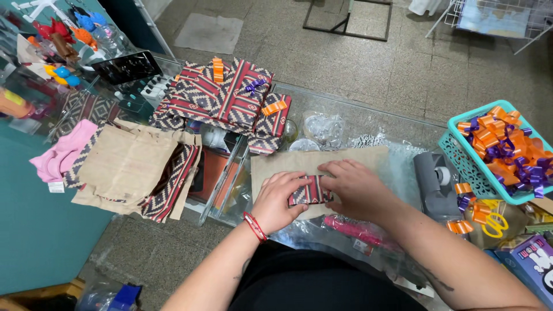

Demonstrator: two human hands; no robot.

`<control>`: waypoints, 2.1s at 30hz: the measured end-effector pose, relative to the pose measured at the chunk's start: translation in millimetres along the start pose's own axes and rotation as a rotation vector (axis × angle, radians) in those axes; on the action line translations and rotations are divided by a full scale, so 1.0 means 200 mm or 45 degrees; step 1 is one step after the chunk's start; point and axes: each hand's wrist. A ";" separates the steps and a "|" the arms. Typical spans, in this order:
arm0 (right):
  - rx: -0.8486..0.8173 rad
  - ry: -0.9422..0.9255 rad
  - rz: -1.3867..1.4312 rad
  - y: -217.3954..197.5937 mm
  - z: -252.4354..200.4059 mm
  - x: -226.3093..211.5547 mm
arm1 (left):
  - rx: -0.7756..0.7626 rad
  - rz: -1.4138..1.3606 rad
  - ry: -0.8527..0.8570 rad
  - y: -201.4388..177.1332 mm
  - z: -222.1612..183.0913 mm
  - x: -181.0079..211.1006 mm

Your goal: The person wraps small rectangular boxes in patterned fabric, folds the edges, and secures them with decorative ribbons. They handle multiple items one at a time, placing finished packages on a glass counter.

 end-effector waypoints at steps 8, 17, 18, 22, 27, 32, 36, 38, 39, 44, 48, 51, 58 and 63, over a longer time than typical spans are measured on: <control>0.113 0.114 -0.260 0.02 -0.02 -0.12 | 0.044 0.003 0.005 0.02 0.00 -0.03; 0.223 0.106 -0.099 0.07 0.02 -0.07 | 0.054 -0.003 0.010 0.03 0.00 -0.03; 0.176 0.120 -0.005 0.07 0.03 -0.06 | 0.057 -0.003 0.011 0.03 0.00 -0.03; 0.154 0.133 -0.027 0.08 0.02 -0.05 | 0.063 -0.002 0.018 0.02 0.00 -0.03; 0.086 0.209 0.170 0.06 0.00 -0.04 | 0.067 -0.007 0.045 0.02 0.00 -0.03; 0.115 0.218 0.188 0.02 -0.03 -0.08 | 0.072 -0.009 0.047 0.02 0.00 -0.03; 0.181 0.171 0.224 0.06 -0.05 -0.06 | 0.055 -0.007 0.035 0.01 -0.01 -0.02; 0.197 0.162 0.257 0.08 -0.05 -0.04 | 0.051 -0.007 0.029 0.01 0.00 -0.02; 0.213 0.152 0.290 0.09 -0.04 -0.03 | 0.048 -0.007 0.024 0.01 0.00 -0.02; 0.321 0.165 0.390 0.09 -0.05 -0.04 | 0.040 -0.006 0.014 0.00 0.00 -0.02; 0.414 0.135 0.340 0.13 -0.02 -0.02 | 0.051 0.003 0.028 0.00 0.00 -0.01; 0.524 0.086 0.282 0.24 0.01 0.02 | 0.048 0.003 0.022 0.01 -0.01 -0.02; 0.568 0.175 0.670 0.28 -0.04 0.07 | 0.033 -0.001 -0.007 0.00 0.00 -0.01; 0.540 0.342 0.858 0.22 -0.13 0.09 | 0.064 0.013 -0.003 0.02 0.00 -0.01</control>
Point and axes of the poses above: each hand's wrist, its own z-axis towards the middle knuckle, its own y-axis out of the palm, x = y × z
